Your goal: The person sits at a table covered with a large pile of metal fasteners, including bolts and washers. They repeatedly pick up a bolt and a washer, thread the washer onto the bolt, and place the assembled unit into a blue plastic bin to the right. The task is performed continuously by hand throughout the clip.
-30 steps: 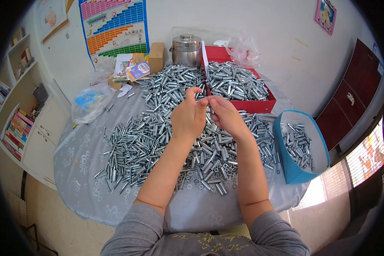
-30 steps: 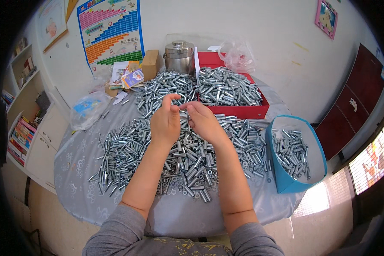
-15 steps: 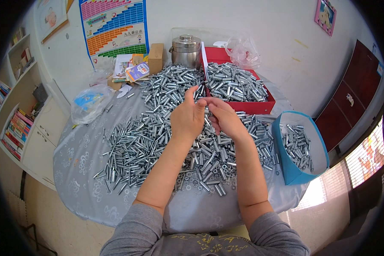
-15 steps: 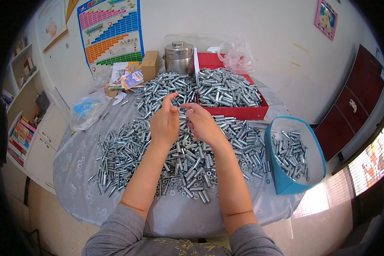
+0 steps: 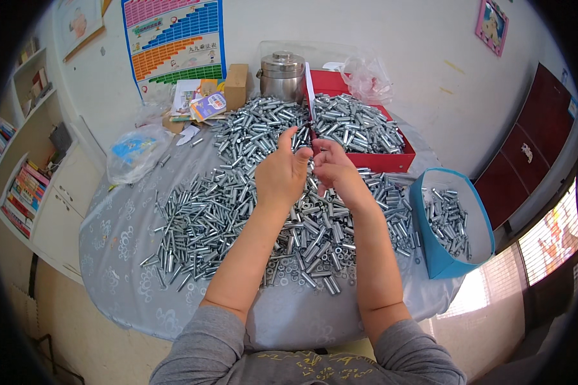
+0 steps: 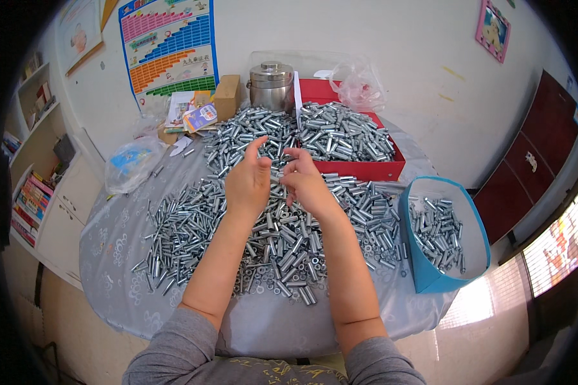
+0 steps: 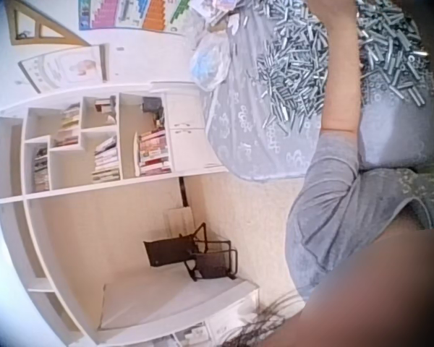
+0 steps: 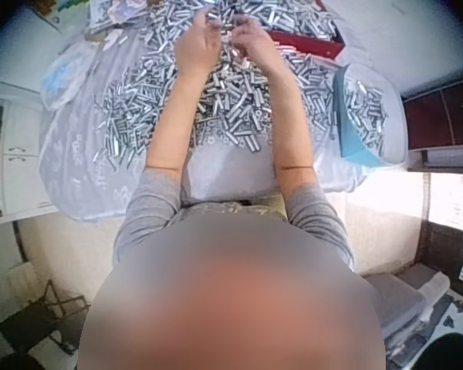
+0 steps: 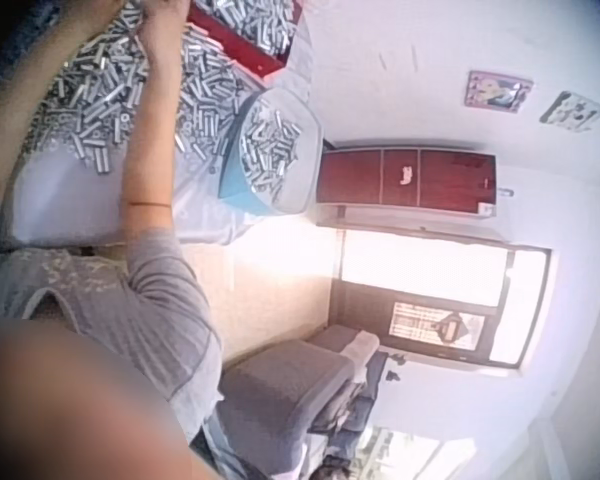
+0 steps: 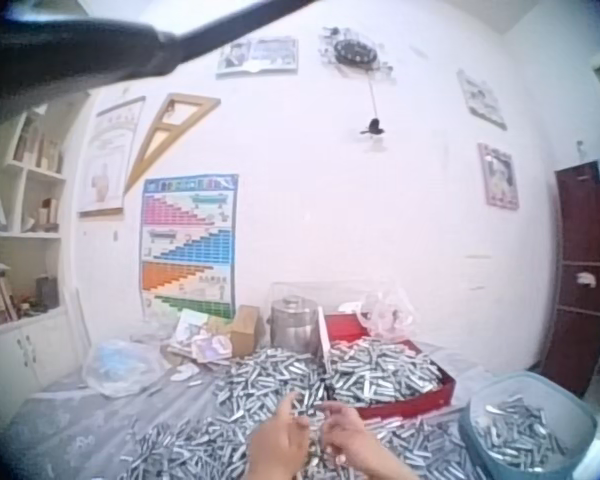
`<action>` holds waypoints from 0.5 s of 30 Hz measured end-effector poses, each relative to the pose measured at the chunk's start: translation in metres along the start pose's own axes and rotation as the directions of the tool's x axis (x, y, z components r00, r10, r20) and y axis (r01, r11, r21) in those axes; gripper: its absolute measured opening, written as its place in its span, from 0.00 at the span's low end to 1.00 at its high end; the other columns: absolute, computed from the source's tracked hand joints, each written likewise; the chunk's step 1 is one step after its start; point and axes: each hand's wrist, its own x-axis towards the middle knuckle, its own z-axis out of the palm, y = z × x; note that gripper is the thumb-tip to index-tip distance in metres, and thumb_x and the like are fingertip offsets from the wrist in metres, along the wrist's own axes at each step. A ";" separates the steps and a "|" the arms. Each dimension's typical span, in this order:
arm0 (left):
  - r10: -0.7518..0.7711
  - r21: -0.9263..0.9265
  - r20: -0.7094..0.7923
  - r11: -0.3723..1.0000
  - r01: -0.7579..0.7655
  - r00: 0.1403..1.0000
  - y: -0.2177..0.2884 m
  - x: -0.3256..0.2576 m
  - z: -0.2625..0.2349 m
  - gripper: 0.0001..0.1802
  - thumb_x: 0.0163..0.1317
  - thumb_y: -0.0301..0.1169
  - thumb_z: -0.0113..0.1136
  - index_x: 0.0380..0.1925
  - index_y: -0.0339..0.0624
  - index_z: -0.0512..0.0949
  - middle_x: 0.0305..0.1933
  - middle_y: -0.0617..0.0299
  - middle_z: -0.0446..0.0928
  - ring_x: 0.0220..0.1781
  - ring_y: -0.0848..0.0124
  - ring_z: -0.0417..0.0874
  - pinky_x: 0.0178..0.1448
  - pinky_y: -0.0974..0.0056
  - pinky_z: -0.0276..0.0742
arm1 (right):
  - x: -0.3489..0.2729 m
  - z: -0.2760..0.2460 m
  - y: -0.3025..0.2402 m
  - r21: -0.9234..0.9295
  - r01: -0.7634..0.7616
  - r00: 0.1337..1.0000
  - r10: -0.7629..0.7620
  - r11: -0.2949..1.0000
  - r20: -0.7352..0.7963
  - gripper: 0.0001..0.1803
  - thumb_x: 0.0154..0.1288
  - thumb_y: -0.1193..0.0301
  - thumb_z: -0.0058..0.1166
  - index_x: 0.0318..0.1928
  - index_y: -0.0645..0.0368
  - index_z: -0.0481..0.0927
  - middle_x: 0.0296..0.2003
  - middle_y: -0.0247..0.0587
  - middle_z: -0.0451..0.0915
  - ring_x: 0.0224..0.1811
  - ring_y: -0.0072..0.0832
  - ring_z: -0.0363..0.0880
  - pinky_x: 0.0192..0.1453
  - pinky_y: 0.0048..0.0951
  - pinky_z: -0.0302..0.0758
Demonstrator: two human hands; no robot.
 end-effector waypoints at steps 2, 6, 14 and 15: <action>-0.005 0.000 0.016 1.000 0.005 1.000 -0.002 0.000 0.000 0.40 0.59 0.63 0.26 0.53 0.39 0.65 0.15 0.55 0.73 0.21 0.55 0.77 0.23 0.56 0.68 | -0.002 -0.009 -0.011 -0.012 -0.142 0.969 0.141 0.990 0.204 0.19 0.61 0.70 0.41 0.52 0.62 0.64 0.22 0.31 0.66 0.18 0.15 0.64 0.13 0.17 0.62; 0.004 -0.017 -0.003 1.000 -0.004 1.000 -0.001 0.000 0.001 0.40 0.59 0.63 0.26 0.52 0.39 0.65 0.15 0.55 0.73 0.20 0.55 0.77 0.23 0.56 0.68 | 0.001 0.000 -0.007 0.037 -0.132 0.983 0.126 0.991 0.131 0.21 0.58 0.72 0.40 0.54 0.61 0.63 0.20 0.32 0.66 0.14 0.16 0.62 0.11 0.17 0.58; -0.018 -0.017 -0.002 1.000 0.018 1.000 -0.003 0.000 0.002 0.39 0.60 0.63 0.27 0.51 0.39 0.66 0.15 0.56 0.73 0.20 0.55 0.77 0.23 0.56 0.68 | 0.003 -0.001 0.004 -0.005 -0.137 0.990 0.137 0.991 0.032 0.23 0.59 0.68 0.40 0.55 0.64 0.60 0.22 0.32 0.66 0.16 0.16 0.63 0.10 0.18 0.59; -0.013 -0.003 -0.010 1.000 0.013 1.000 -0.004 0.000 0.003 0.39 0.60 0.63 0.27 0.51 0.39 0.66 0.15 0.56 0.73 0.20 0.55 0.77 0.23 0.56 0.68 | 0.004 0.001 0.005 0.011 -0.108 0.994 0.109 0.994 -0.019 0.24 0.60 0.68 0.41 0.55 0.65 0.60 0.22 0.32 0.66 0.16 0.16 0.63 0.10 0.18 0.59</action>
